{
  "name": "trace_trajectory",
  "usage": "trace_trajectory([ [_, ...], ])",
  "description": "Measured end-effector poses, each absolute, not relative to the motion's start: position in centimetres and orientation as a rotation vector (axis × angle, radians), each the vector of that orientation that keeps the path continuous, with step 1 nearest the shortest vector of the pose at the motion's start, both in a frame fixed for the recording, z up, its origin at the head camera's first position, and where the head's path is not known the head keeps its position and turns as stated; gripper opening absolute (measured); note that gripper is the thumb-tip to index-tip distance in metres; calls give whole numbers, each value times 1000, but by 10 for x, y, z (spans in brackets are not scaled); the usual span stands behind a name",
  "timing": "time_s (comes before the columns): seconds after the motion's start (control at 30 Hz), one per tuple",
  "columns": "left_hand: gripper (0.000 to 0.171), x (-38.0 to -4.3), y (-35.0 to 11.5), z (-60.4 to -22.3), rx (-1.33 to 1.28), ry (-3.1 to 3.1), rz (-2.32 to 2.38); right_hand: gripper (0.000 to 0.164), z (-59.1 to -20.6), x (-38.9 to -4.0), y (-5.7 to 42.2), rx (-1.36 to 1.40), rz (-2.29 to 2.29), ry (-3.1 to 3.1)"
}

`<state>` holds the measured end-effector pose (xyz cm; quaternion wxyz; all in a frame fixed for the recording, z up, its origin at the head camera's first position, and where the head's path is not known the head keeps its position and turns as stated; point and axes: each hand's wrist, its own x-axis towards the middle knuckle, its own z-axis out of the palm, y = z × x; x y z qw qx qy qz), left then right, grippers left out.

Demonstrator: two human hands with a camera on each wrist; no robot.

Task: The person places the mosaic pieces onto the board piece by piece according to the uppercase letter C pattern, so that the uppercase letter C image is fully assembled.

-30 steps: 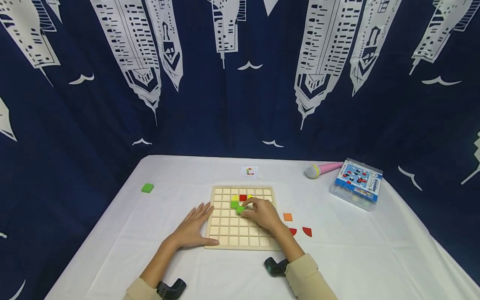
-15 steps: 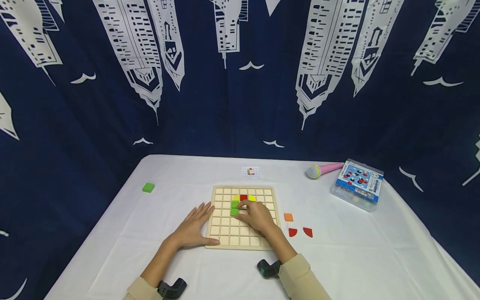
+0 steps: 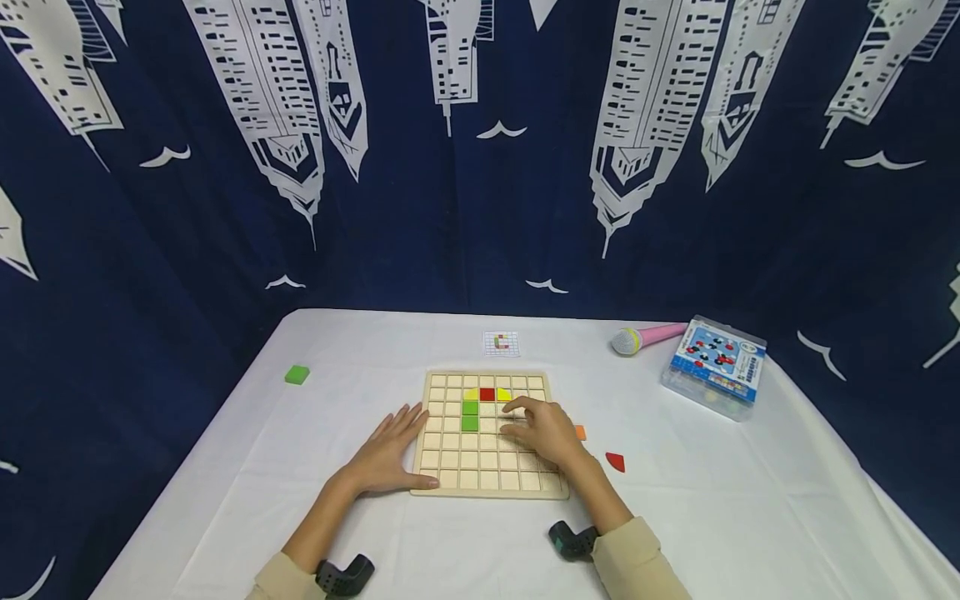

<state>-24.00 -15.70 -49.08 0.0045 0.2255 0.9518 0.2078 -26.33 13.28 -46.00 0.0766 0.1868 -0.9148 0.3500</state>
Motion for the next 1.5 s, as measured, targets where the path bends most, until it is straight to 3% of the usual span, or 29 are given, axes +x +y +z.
trace_trajectory([
  [0.3,119,-240,-158,-492,701,2986,657,26,-460,-245,205,448,1037,-2714],
  [0.83,119,-242,-157,-492,696,2971,664,27,-473,-216,292,328,992,-2831],
  [1.07,118,-240,-156,-491,699,2966,685,32,-478,-211,300,334,1002,-2872],
  [1.5,118,-240,-157,-491,705,2971,678,25,-470,-218,282,341,962,-2787],
])
